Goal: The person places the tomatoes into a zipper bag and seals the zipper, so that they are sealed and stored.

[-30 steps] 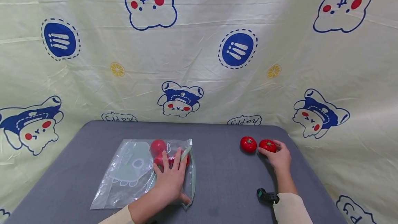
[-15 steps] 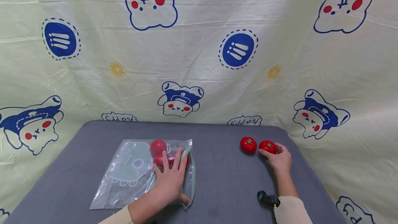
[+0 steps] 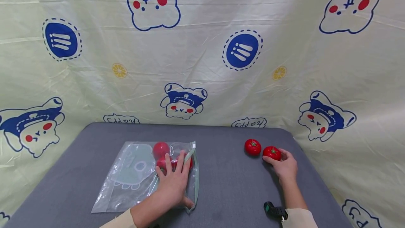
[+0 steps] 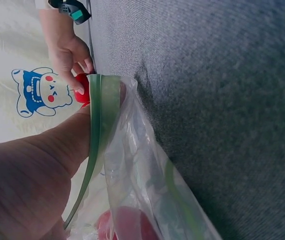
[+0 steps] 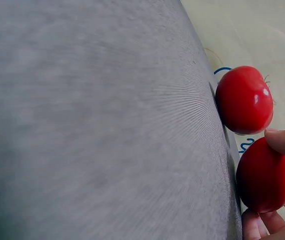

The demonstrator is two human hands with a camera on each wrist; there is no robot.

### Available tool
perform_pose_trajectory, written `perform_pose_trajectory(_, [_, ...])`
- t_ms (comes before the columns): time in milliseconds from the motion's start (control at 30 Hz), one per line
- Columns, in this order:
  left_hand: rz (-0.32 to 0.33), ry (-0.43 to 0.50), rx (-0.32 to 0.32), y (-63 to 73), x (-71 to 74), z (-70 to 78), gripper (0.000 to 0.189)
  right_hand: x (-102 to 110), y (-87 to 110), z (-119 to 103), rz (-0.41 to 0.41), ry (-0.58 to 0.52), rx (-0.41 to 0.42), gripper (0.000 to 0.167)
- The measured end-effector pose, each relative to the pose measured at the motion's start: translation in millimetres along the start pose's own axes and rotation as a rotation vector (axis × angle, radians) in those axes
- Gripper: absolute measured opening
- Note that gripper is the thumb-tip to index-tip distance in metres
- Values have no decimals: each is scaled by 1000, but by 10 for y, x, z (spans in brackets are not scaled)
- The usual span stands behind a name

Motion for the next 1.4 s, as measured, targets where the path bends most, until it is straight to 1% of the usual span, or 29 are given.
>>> perform_pose_trajectory(200, [0,3,2,7,-11,2,130,-1,94,-3,-11,-10,6,86])
perform_pose_trajectory(433, [20,-5,7,12,1,-1,129,-1,192,-18,-26,2,11,87])
perform_pose_trajectory(700, [36,5,26,17,7,-6,128,-47,310,-22,-57,-43,-32,90])
perform_pose_trajectory(833, [32,-4,30,23,7,-3,128,-86,373,-28,-96,-55,-41,92])
perform_pose_trajectory(1000, [26,-15,34,22,4,4,128,-156,468,-32,-172,-60,-26,95])
perform_pose_trajectory(1167, [26,-23,37,14,-5,7,128,-226,561,-63,-228,-56,-6,98])
perform_pose_trajectory(1400, [21,-24,36,33,9,9,129,-289,661,-91,-270,-64,31,96])
Point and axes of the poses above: each hand's wrist, its own y-axis away from the middle knuckle, its own x-axis out of the back of the hand, z = x × y, the point moved 9 cm from there along -y, towards the middle knuckle, and after that the axes turned 1 degree about -z, right-handed, at the moved point
